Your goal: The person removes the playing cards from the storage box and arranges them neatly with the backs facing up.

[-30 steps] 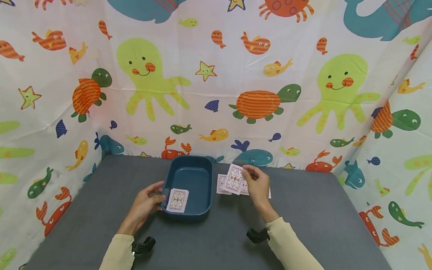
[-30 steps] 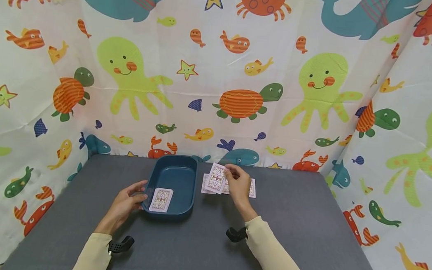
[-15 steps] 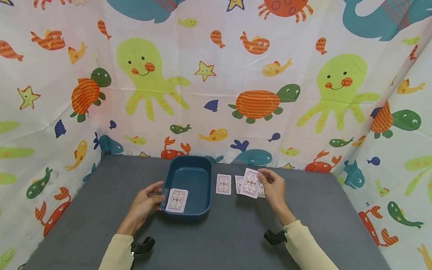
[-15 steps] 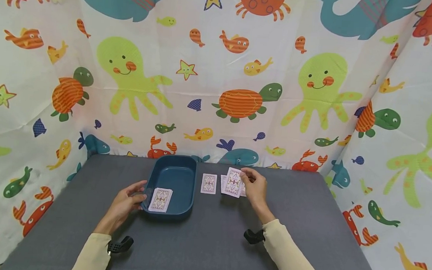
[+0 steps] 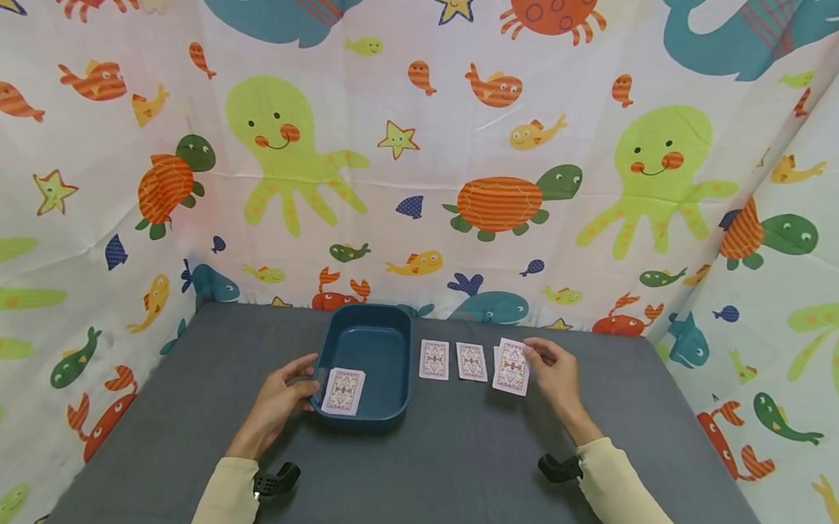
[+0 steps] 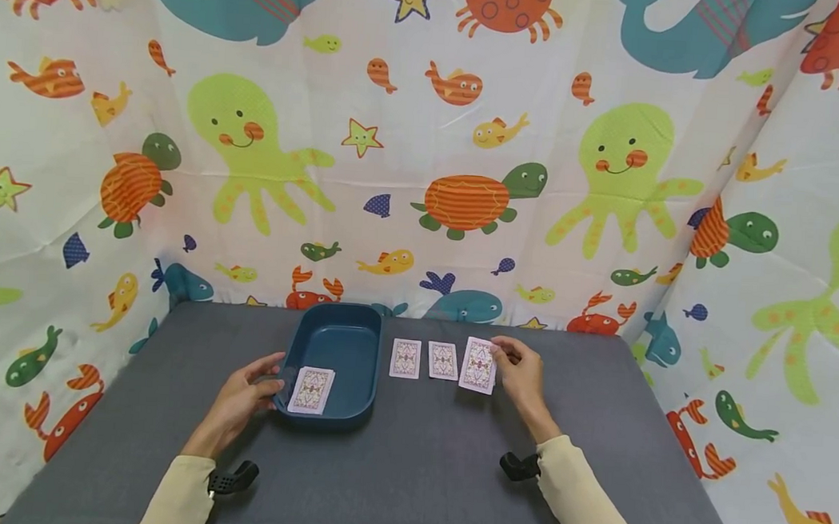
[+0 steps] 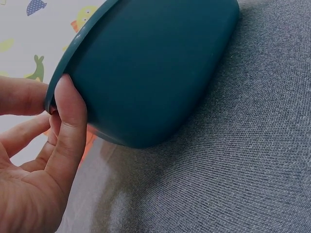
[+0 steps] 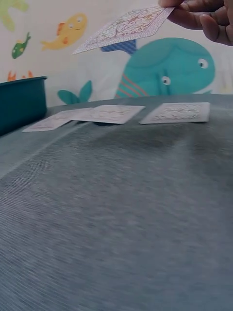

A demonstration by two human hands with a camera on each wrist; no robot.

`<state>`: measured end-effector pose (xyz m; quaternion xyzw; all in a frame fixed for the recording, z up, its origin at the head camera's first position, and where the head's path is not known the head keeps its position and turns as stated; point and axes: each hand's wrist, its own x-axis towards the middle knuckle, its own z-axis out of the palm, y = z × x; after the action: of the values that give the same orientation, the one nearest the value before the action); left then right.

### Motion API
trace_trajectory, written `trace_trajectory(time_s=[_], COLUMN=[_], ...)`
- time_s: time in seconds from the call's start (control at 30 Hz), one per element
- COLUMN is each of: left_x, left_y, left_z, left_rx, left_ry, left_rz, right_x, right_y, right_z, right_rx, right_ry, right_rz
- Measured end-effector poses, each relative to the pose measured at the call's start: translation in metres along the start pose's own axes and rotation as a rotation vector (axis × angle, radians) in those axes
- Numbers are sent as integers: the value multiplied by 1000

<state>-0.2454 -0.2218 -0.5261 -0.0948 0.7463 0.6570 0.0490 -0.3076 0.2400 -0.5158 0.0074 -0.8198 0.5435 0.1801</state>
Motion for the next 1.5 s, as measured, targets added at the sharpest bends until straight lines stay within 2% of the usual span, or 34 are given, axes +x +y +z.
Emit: trace_trajectory(time_s=[0.17,0.43,0.87,1.33,1.5], left_x=[-1,-1,-1,-4,-3], left_y=[0,0,-1,0,-1], left_z=[0,-2,-3,-3,-3], left_rx=[-4,-6,-10,-14,-7], left_ry=[-1,-3,-4,-12,-9], left_rz=[3,7,-4,6,12], right_x=[2,7,26,41,46], right_y=[11,25,41,60,68], right_z=[-9,-23,-37,-49,-50], right_rx=[4,-61,-96,-244,-266], right_ry=[12,18,-30,-122,-129], right_rz=[25,100,225,250,266])
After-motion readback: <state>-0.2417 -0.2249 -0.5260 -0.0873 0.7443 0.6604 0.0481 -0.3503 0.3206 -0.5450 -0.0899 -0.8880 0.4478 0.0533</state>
